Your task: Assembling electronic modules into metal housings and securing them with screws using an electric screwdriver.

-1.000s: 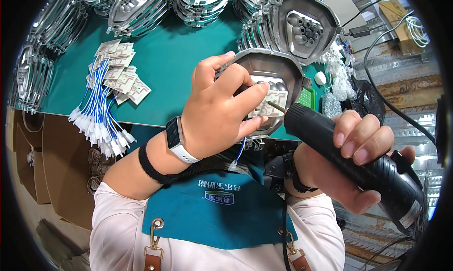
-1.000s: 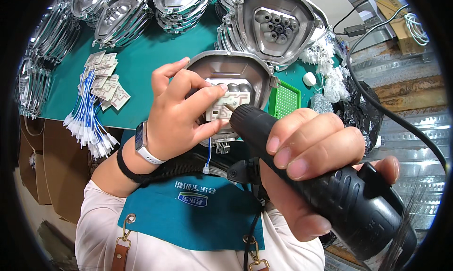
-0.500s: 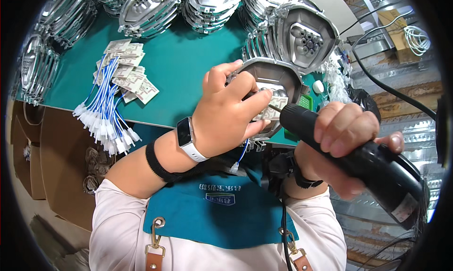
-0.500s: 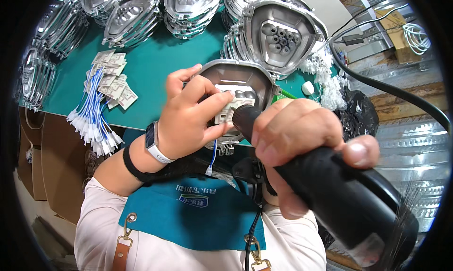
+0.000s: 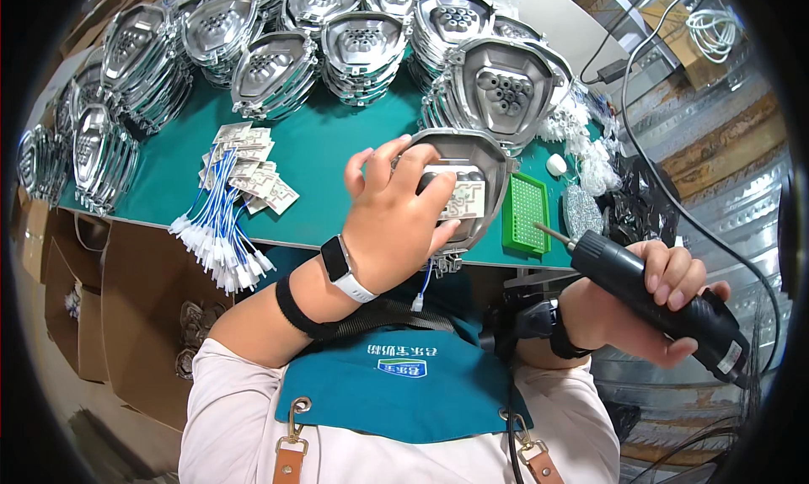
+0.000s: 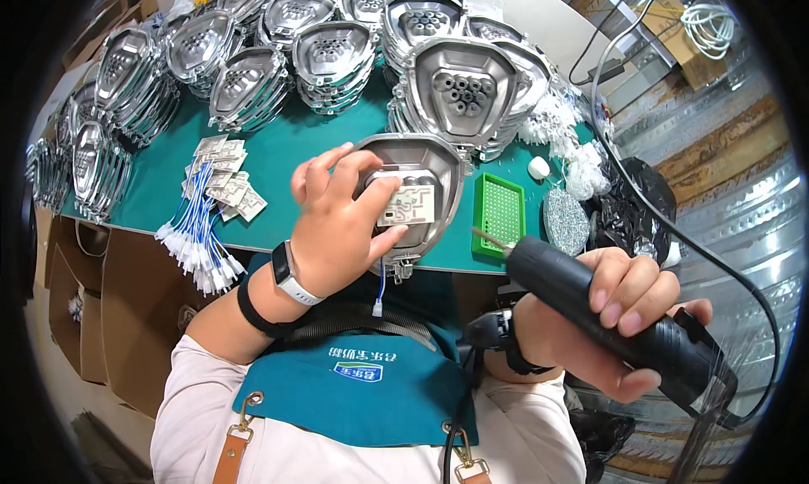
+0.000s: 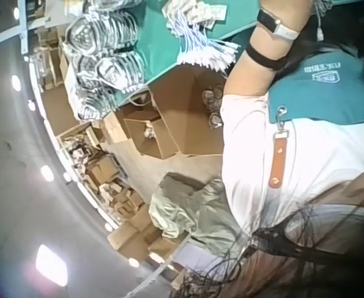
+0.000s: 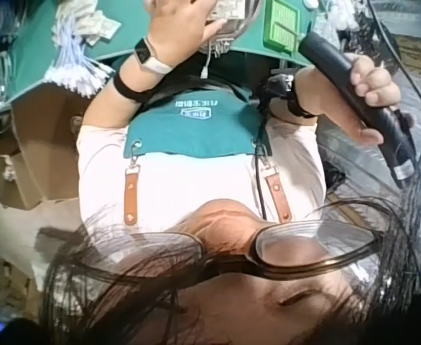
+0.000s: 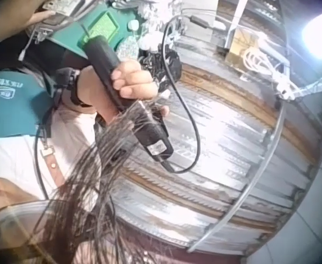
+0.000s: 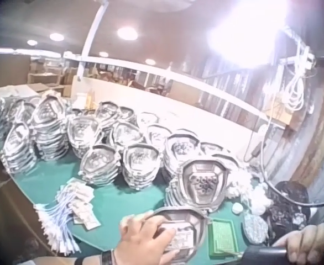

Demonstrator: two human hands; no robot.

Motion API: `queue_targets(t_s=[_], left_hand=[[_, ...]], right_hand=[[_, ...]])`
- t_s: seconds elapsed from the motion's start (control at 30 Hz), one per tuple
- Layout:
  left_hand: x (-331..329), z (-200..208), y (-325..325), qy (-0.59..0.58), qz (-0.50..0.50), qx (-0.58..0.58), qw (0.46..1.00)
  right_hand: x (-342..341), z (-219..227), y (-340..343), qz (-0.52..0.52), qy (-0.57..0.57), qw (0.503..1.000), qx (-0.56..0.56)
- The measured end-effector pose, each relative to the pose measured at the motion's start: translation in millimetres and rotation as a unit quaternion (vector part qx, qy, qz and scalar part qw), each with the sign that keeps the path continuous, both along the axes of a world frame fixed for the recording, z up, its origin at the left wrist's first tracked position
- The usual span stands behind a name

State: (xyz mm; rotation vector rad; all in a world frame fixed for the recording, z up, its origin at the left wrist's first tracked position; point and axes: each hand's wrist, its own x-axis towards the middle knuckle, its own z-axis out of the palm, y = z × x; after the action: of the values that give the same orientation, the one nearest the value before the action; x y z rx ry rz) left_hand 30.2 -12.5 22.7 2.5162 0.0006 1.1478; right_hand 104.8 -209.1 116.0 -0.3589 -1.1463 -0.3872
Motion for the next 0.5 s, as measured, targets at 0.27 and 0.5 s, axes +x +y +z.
queue_targets(t_s=[0.27, 0.5], left_hand=[[18, 24, -1, 0.038, -0.035, 0.027, 0.998], [21, 33, 27, 0.007, -0.222, -0.288, 0.931]], right_hand=[[31, -43, -39, -0.183, 0.107, 0.971, -0.106], [56, -51, -55, -0.24, 0.156, 0.952, -0.107]])
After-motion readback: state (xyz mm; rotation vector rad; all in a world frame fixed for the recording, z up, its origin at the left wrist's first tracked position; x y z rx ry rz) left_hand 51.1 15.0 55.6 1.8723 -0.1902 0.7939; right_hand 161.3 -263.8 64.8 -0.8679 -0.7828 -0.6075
